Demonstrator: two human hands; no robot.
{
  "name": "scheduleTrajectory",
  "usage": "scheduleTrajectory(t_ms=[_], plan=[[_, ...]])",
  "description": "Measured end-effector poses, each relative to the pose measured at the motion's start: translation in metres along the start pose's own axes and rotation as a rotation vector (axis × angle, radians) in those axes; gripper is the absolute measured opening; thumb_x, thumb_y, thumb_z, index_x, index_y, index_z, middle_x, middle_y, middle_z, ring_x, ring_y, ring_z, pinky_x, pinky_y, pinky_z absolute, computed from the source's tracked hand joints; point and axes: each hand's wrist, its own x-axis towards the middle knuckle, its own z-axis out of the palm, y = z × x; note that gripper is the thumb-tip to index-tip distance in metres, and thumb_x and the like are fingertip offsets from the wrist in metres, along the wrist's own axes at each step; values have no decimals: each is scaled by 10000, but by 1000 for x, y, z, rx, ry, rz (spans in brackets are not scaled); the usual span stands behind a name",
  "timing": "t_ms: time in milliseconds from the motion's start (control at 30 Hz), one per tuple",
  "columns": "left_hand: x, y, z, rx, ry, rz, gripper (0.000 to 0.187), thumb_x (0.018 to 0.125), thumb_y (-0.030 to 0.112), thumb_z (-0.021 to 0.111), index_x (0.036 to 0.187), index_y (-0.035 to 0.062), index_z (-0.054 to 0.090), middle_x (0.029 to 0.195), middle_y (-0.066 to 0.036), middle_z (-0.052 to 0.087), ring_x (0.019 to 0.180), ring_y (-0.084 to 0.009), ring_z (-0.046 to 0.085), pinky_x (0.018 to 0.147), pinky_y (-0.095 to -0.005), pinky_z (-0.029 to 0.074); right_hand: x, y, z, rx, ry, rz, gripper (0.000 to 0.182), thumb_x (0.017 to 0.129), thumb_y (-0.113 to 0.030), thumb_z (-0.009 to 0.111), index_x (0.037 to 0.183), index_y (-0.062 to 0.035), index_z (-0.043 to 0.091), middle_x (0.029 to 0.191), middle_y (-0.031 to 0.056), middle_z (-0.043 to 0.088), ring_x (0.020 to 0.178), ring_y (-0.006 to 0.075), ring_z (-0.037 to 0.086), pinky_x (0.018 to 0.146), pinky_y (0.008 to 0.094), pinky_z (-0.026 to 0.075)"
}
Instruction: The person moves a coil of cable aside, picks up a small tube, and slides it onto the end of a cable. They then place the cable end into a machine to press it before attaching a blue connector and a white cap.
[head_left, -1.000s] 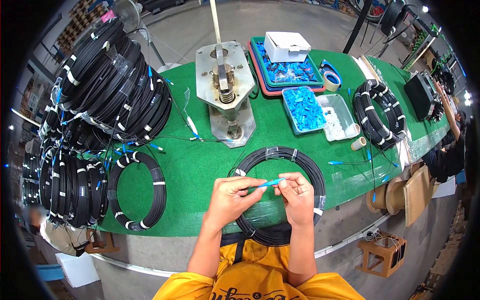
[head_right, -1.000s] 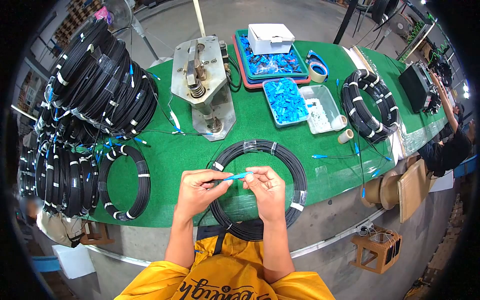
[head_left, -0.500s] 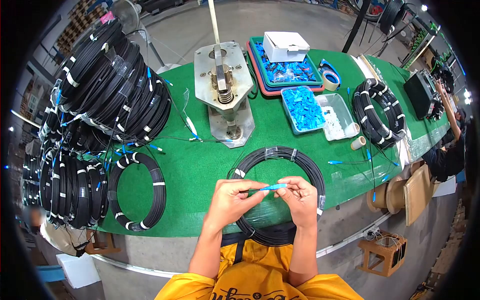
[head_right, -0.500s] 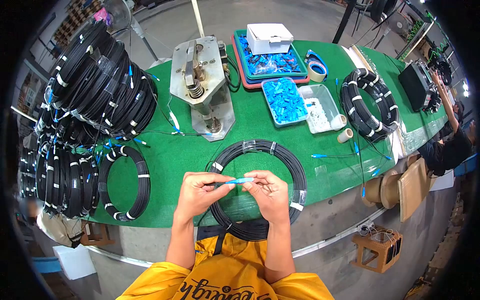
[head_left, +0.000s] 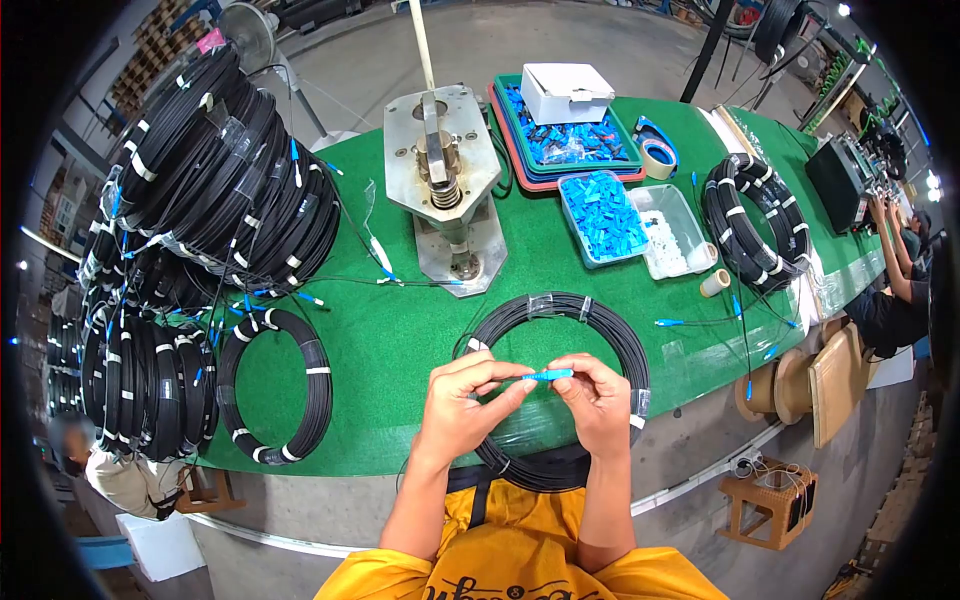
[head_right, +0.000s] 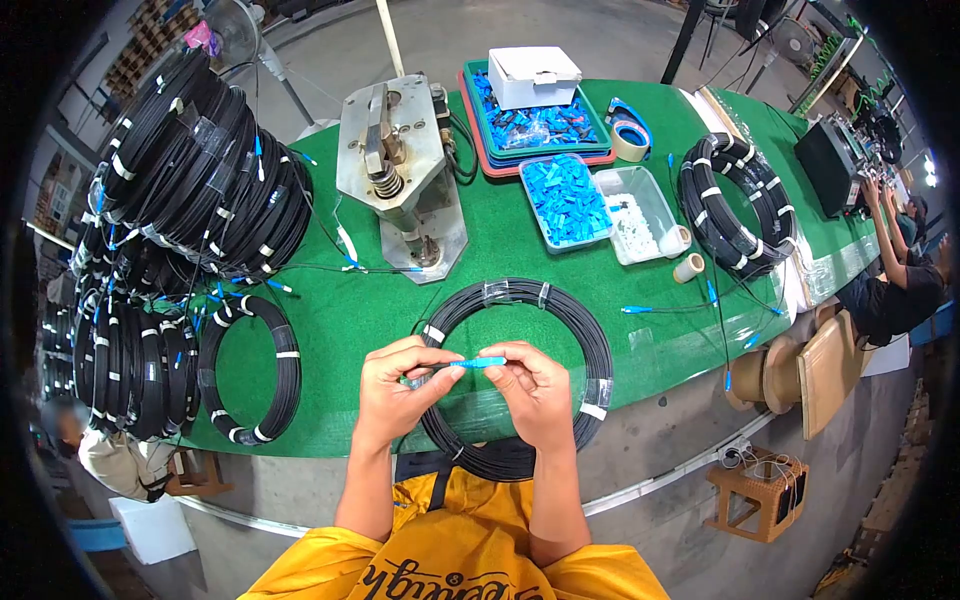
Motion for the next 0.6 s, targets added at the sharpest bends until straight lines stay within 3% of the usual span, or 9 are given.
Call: scheduleTrajectory(t_ms=[67,500,567,600], plan=[[-2,0,1,-49,16,-2,140,749,-17,784,883,14,758,640,18,546,553,-30,424,495,-202,294,-1,-1,2,-37,30,-10,136,912,-36,682,1019,45,654,977,83,650,826,100,598,704,211,482],[-10,-3,2,-71,84,56,150,738,-5,804,882,7,763,581,16,540,489,-27,388,441,-204,245,-4,-5,9,-204,-15,-81,120,926,-24,660,1020,42,625,956,81,633,818,106,601,714,220,488],[-9,-4,1,-66,81,98,162,727,-9,810,882,2,763,588,10,557,485,-32,383,438,-210,236,-4,-6,12,-192,10,-80,128,910,-45,689,1010,26,651,925,40,624,745,53,490,650,184,398],[-9,-4,1,-66,80,98,162,727,-9,810,882,2,763,588,10,557,485,-32,383,438,-210,236,-4,-6,12,-190,11,-81,128,910,-45,689,1010,26,651,925,40,624,745,53,490,650,184,398]])
